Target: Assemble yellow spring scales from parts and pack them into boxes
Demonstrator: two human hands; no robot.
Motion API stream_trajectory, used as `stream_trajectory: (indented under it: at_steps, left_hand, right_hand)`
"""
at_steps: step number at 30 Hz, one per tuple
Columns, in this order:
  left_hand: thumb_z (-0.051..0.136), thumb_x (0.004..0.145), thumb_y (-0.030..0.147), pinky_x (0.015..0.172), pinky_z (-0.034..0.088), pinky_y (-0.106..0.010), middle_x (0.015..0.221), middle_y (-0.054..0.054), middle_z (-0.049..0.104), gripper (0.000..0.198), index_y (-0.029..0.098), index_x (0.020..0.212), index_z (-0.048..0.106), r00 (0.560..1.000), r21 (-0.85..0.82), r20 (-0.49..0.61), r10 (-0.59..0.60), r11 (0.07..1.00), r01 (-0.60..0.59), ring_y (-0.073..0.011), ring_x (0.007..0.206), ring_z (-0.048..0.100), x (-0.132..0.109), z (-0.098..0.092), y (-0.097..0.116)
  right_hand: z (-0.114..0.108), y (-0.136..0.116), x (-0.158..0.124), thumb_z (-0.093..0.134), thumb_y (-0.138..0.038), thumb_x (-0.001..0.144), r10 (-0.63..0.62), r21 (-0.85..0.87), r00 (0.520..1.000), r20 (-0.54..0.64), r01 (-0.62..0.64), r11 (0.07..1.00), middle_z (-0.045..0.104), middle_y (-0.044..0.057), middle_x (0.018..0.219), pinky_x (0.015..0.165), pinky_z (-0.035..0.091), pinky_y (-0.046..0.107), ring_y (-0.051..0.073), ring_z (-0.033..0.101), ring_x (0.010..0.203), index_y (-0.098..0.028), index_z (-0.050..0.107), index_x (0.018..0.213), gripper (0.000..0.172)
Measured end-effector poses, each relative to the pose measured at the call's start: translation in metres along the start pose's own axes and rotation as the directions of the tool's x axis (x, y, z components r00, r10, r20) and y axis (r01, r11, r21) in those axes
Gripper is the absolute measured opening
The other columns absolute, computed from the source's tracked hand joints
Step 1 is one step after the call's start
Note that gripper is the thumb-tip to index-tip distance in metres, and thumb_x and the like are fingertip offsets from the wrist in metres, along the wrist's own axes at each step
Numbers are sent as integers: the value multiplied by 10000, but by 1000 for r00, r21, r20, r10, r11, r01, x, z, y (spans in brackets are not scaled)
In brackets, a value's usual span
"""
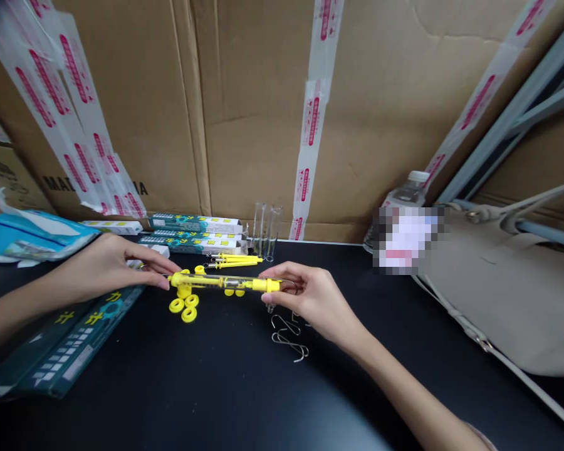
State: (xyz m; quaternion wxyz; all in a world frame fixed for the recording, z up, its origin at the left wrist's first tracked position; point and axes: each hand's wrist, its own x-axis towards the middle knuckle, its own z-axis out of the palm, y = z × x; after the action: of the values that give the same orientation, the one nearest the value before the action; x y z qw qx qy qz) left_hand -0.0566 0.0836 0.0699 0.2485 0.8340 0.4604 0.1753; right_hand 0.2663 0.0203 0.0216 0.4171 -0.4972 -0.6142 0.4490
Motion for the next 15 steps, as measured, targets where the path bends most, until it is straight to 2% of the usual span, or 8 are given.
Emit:
stream_trajectory:
  at_steps: [3, 7, 11, 15]
  left_hand:
    - [781, 726, 427, 733, 533, -297, 864, -63, 811, 310, 221, 953, 830, 1000, -26, -11, 16, 1000, -16, -240, 804, 723, -1, -1, 0]
    - [791, 724, 427, 694, 543, -277, 846, -63, 808, 326, 217, 971, 827, 999, -39, 0, 32, 999, -32, -234, 783, 727, -4, -3, 1]
    - [787, 733, 410, 574, 473, -248, 735, -45, 772, 245, 217, 876, 837, 996, 14, -57, 63, 998, -62, -183, 662, 657, -6, -8, -3]
    - [782, 717, 360, 499, 399, -242, 651, -30, 717, 194, 203, 820, 832, 989, 25, -127, 72, 997, -69, -140, 572, 563, -4, -13, -14]
  right_hand:
    - [-3, 1, 0, 865, -346, 683, -26, -30, 1000, 11, 26, 999, 791, 55, 849, 767, 588, 384, 228, 748, 770, -175, 731, 946, 341]
    - [-6, 1, 0, 828, -366, 743, -78, -5, 997, -20, 78, 997, 789, 65, 849, 757, 605, 386, 221, 749, 748, -172, 734, 995, 332]
    - [-13, -1, 1, 839, -394, 730, -125, -8, 987, -97, 125, 992, 786, 82, 938, 790, 619, 396, 233, 751, 791, -176, 755, 989, 349]
    - [-23, -2, 2, 857, -398, 713, -127, -33, 982, -143, 124, 992, 787, 75, 943, 850, 605, 414, 244, 747, 832, -191, 762, 973, 346]
